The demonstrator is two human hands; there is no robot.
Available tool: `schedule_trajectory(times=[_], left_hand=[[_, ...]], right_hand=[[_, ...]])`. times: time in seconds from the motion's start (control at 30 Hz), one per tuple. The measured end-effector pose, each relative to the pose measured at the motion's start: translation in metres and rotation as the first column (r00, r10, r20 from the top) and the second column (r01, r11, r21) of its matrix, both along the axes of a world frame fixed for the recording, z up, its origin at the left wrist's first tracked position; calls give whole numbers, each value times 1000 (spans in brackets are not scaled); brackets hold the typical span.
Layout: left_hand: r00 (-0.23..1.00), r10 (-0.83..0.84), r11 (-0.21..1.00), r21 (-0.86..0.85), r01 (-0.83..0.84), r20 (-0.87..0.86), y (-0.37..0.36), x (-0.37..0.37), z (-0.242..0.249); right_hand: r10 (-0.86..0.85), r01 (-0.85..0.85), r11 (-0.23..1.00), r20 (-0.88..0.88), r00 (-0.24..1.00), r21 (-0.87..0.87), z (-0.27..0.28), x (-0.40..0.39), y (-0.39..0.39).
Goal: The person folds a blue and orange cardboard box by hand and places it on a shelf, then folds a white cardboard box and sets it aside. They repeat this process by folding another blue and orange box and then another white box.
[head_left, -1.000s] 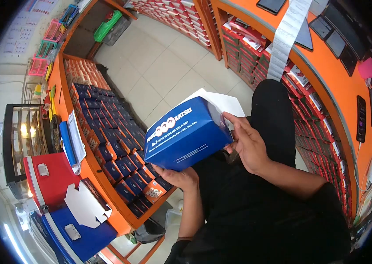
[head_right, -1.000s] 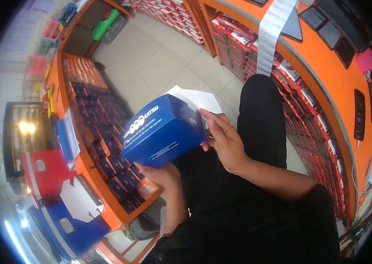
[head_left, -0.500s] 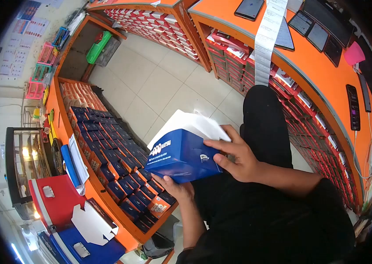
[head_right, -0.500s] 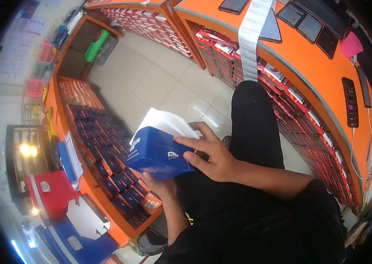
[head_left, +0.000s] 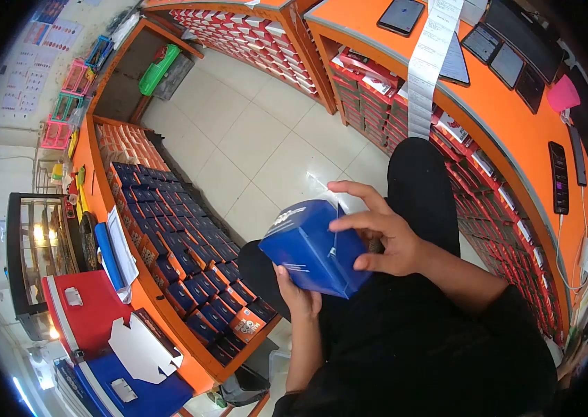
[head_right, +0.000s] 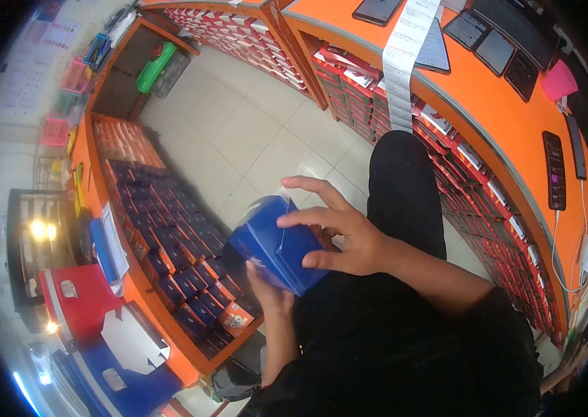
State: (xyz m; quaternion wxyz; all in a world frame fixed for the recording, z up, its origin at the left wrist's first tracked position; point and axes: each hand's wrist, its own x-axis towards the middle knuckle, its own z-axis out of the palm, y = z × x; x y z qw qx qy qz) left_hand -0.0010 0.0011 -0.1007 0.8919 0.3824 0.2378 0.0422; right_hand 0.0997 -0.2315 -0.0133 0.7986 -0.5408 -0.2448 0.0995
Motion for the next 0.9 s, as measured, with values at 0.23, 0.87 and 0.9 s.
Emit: schedule_trajectory(times=[0.23, 0.87, 0.9], left_hand=[[999, -6, 999, 42, 4, 48, 2, -5, -3], [995, 73, 995, -56, -77, -73, -13, -2, 2], [995, 72, 996, -56, -76, -71, -14, -1, 0]], right_hand=[[-213, 210, 976, -49, 976, -66, -4, 1, 2], [-146, 240, 928, -315, 938, 286, -23, -2, 7], [-147, 241, 927, -313, 938, 287, -23, -2, 7]])
